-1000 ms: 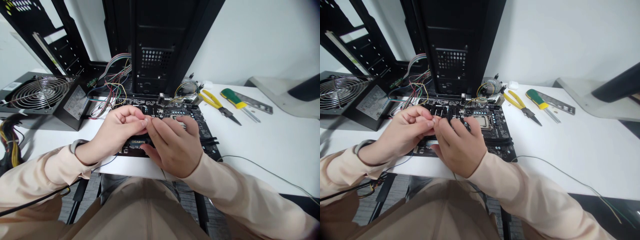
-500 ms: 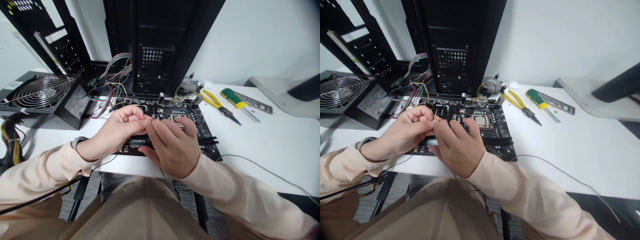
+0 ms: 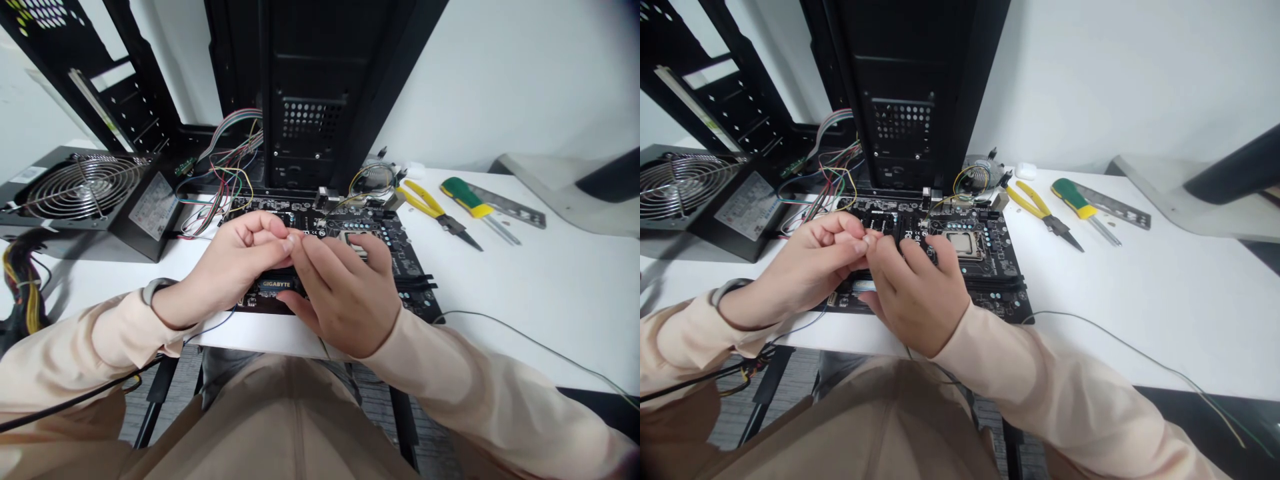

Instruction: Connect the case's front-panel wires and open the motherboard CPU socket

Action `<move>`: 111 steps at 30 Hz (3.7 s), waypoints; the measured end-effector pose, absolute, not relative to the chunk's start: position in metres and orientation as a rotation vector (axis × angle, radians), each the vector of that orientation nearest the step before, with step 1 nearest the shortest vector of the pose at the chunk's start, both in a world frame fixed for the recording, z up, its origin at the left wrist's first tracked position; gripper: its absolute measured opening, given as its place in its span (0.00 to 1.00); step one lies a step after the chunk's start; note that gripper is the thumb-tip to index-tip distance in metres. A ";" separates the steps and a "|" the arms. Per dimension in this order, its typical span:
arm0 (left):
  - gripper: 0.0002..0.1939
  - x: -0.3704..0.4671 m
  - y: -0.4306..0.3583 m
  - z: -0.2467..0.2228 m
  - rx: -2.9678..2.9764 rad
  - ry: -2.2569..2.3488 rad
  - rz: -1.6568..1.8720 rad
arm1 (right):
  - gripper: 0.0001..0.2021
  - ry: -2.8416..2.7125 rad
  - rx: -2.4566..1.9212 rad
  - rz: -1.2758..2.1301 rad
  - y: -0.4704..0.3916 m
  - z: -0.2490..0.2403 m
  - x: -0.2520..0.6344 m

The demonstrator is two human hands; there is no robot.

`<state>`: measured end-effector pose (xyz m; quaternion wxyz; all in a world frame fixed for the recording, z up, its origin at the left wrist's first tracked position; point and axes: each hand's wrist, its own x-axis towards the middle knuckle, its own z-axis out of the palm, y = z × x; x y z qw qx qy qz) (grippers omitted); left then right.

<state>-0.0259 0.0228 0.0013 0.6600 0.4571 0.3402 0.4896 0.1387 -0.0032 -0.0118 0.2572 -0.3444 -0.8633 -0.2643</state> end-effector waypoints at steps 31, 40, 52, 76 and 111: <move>0.08 -0.027 0.021 0.003 0.992 0.765 1.099 | 0.25 -2.370 -0.903 -0.719 -0.003 -0.010 0.139; 0.09 -0.024 0.020 0.005 0.932 0.794 1.102 | 0.25 -2.376 -0.904 -0.718 -0.004 -0.011 0.138; 0.09 -0.023 0.021 0.006 0.935 0.780 1.033 | 0.24 -2.385 -0.912 -0.710 -0.007 -0.011 0.137; 0.08 -0.027 0.020 0.004 1.103 0.832 1.083 | 0.22 -2.353 -0.911 -0.610 -0.004 -0.010 0.138; 0.07 -0.028 0.006 0.016 1.908 1.133 1.093 | 0.05 -1.798 -0.805 0.953 0.010 0.003 0.142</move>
